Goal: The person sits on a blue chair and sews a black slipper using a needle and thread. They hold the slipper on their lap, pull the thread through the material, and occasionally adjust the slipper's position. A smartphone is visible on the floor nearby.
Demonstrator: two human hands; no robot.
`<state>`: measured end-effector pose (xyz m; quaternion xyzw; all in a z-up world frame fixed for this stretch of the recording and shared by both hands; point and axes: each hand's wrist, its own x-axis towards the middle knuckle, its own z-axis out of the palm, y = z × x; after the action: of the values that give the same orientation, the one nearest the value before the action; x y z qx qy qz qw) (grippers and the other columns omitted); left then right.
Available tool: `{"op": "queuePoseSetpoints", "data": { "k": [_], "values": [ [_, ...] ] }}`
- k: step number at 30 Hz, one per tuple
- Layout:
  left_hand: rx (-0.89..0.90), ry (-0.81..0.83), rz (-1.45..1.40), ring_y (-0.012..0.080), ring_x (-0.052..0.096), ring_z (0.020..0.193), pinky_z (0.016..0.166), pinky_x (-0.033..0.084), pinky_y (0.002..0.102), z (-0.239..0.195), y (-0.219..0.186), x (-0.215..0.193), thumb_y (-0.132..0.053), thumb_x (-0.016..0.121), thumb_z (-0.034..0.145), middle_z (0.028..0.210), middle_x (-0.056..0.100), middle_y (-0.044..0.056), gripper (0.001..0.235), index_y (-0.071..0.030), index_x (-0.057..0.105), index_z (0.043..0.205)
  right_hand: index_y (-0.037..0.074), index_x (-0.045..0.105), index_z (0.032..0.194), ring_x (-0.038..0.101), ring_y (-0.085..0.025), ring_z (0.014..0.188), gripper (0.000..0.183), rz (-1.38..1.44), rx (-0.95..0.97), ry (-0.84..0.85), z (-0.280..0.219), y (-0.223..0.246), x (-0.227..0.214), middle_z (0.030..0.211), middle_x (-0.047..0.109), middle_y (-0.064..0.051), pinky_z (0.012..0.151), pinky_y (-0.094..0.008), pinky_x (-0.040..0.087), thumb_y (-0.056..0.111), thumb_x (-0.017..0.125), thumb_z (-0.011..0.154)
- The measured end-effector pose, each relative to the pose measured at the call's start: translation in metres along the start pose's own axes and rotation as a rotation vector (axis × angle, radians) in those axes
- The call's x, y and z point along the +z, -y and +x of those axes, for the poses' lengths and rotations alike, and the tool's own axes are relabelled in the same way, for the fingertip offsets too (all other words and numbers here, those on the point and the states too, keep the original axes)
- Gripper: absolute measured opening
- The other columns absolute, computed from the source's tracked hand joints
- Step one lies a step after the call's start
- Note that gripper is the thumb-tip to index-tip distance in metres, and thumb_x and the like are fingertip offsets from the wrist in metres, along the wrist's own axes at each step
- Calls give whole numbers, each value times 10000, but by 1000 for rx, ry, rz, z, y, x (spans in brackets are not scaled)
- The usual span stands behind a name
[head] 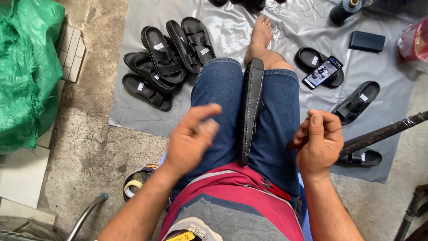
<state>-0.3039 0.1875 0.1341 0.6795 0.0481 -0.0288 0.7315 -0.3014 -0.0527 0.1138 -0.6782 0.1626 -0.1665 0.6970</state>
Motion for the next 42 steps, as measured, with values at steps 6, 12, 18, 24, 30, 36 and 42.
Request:
{"op": "queuePoseSetpoints", "data": {
  "k": [6, 12, 18, 24, 30, 36, 42],
  "values": [
    [222, 481, 613, 454, 560, 979, 690, 500, 558, -30, -2, 22, -342, 746, 684, 1353, 354, 270, 924, -61, 237, 1402, -44, 557, 1111, 501, -167, 494, 264, -415, -180, 389, -16, -18, -17, 693, 568, -107, 471, -260, 422, 16, 582, 855],
    [291, 341, 476, 265, 665, 639, 497, 541, 326, -35, 14, 29, -220, 722, 743, 1346, 436, 187, 743, -119, 346, 1376, 178, 591, 1195, 606, -272, 627, 358, -737, 45, 842, 3, 63, -11, 781, 660, -99, 623, -390, 491, 231, 489, 857],
    [218, 413, 478, 45, 398, 409, 537, 507, 189, -39, 22, 24, -267, 736, 778, 1464, 296, 133, 797, -196, 241, 1398, 263, 537, 1209, 656, -171, 758, 384, -982, -239, 1283, 6, 85, -13, 1006, 604, 37, 553, -327, 514, 225, 492, 830],
    [193, 451, 477, 63, 392, 425, 550, 514, 203, -37, 30, 22, -296, 734, 767, 1466, 298, 112, 785, -272, 253, 1387, 249, 550, 1192, 626, -164, 734, 393, -968, -371, 1245, 3, 81, -8, 940, 587, 20, 525, -320, 498, 163, 537, 809],
    [147, 473, 497, 87, 482, 451, 599, 519, 239, -35, 29, 22, -324, 715, 770, 1471, 298, 88, 765, -291, 257, 1381, 255, 553, 1212, 554, -200, 721, 389, -968, -382, 1280, 6, 70, -10, 884, 558, -10, 639, -344, 460, 182, 535, 831],
    [145, 479, 477, 85, 483, 470, 588, 510, 230, -35, 30, 23, -312, 722, 768, 1473, 290, 91, 768, -288, 260, 1381, 268, 539, 1226, 557, -189, 730, 422, -960, -380, 1278, 6, 71, -12, 880, 548, -4, 619, -331, 460, 154, 547, 820],
    [153, 496, 479, 103, 581, 573, 641, 511, 243, -34, 28, 22, -327, 690, 791, 1476, 282, 108, 742, -279, 250, 1387, 291, 539, 1227, 606, -182, 705, 488, -1028, -324, 1290, 6, 67, -12, 929, 555, 15, 559, -353, 496, 124, 522, 769]
  ]
}}
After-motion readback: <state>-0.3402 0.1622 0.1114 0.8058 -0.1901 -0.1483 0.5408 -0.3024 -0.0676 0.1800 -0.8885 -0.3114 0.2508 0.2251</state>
